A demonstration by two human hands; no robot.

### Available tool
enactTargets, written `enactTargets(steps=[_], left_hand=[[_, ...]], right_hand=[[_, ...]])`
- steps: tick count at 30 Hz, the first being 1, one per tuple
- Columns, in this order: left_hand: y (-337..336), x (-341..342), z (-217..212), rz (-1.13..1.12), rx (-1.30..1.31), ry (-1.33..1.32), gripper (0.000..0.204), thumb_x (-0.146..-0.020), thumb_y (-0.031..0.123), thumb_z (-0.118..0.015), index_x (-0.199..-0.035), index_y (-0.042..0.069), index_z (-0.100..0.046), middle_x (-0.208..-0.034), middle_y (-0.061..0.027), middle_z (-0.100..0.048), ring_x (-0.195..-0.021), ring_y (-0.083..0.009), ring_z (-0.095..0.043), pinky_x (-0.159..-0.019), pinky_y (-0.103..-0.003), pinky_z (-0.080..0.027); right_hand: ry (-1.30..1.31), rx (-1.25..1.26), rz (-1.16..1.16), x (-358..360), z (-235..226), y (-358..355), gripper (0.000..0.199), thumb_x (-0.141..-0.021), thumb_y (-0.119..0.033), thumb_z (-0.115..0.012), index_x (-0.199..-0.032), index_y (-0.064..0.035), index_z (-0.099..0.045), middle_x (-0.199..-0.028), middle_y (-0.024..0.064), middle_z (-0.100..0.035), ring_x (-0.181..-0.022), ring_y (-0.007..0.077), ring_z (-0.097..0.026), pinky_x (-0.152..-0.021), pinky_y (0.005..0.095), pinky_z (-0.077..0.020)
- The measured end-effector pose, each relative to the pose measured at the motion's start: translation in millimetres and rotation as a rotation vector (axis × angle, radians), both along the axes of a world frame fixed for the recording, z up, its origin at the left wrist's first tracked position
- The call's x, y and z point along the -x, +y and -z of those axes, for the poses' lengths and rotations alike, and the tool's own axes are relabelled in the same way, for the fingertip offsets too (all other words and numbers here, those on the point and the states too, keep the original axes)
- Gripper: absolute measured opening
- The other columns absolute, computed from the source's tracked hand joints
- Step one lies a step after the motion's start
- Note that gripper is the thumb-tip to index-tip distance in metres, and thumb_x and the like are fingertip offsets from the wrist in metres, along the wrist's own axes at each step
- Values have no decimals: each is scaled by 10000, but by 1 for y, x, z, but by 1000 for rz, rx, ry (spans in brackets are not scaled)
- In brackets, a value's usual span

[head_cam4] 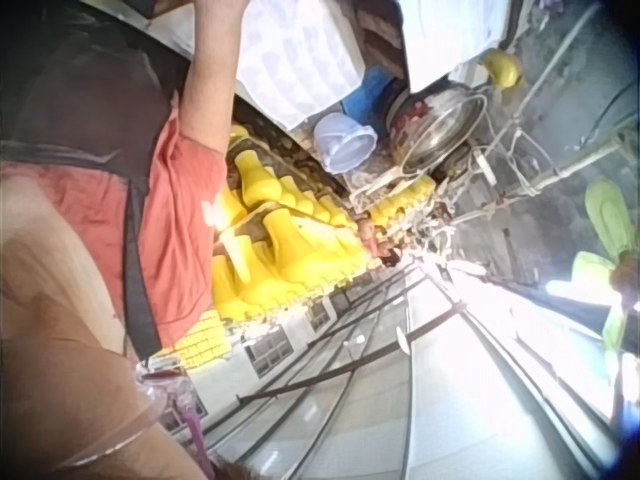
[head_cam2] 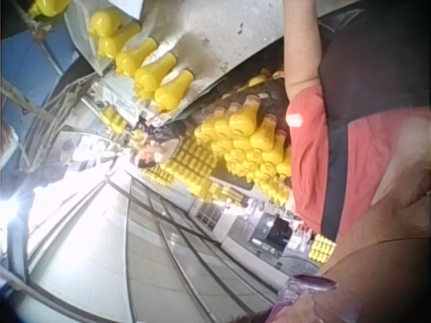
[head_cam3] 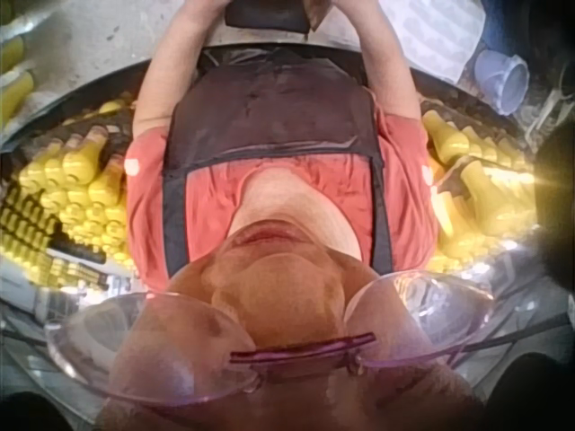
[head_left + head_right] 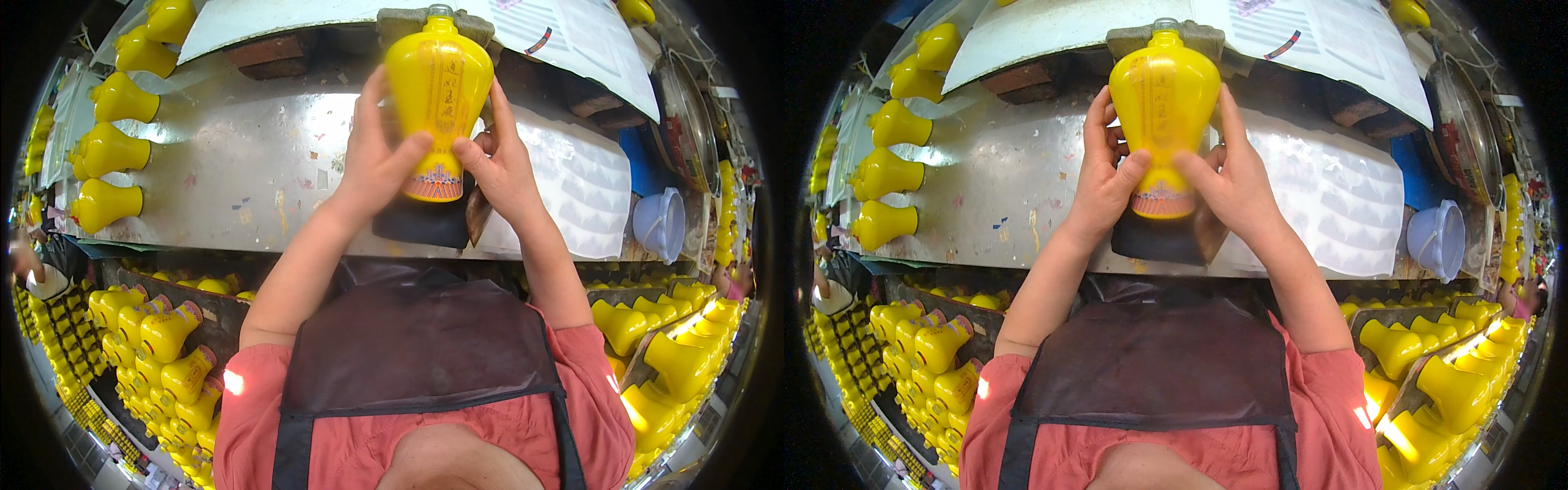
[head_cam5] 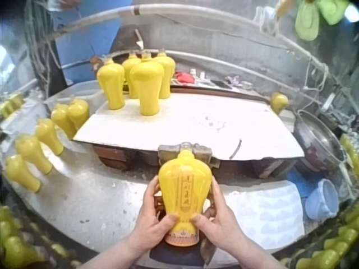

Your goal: The person picks up a yellow ceramic vase, applies a decorative sticker label to its side, and smooths it with a cloth. The person then applies a second label to the neck of the vase and smooths it as well.

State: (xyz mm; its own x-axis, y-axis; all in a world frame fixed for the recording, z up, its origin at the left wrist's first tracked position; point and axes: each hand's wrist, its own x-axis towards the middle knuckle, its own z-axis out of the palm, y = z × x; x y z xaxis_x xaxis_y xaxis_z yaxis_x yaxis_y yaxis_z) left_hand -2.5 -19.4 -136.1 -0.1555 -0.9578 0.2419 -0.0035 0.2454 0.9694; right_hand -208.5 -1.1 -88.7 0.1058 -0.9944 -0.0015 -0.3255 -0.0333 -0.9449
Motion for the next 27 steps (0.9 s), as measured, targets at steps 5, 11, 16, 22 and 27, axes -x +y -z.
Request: enactTargets(steps=[5,11,16,22,27], left_hand=[[0,-2,1,17,-9,8,933,-945,333,-743,-1631,0,-206,-1604,-243,-357,-1500,-369,-361,-1239,-464,-288],[2,2,-11,12,-58,4,1002,-900,328,-784,-1633,9,-180,-1595,-242,-358,-1491,-370,-375,-1238,-473,-298],[9,9,-23,-15,-127,-16,1077,-838,315,-843,-1631,29,-172,-1580,-240,-378,-1469,-372,-411,-1204,-484,-364],[6,10,-19,-52,-102,-59,1114,-810,327,-864,-1630,34,-170,-1573,-238,-389,-1454,-367,-433,-1186,-486,-393],[8,2,-12,-32,-91,-7,912,-908,257,-742,-1648,76,-240,-1536,-204,-433,-1400,-345,-484,-1142,-459,-429]], right_hand=[[-20,14,0,-1,5,2,995,-918,-257,-745,-1679,-34,-144,-1292,166,-662,-715,106,-611,-672,268,-523],[-110,-117,160,8,-5,-7,611,-1028,-320,-642,-1564,-89,-461,-802,16,-646,-643,64,-559,-596,243,-459],[-599,-240,446,32,-40,-33,528,-1126,-469,-423,-1124,-52,-746,-975,39,-713,-761,84,-612,-683,245,-510],[326,601,-248,6,-70,-22,319,-881,5,-764,-1189,-70,-724,-1019,87,-746,-867,192,-695,-747,322,-562],[635,1054,74,-3,-74,-30,349,-785,-50,-788,-1118,-154,-767,-829,50,-647,-697,249,-633,-623,376,-549]])
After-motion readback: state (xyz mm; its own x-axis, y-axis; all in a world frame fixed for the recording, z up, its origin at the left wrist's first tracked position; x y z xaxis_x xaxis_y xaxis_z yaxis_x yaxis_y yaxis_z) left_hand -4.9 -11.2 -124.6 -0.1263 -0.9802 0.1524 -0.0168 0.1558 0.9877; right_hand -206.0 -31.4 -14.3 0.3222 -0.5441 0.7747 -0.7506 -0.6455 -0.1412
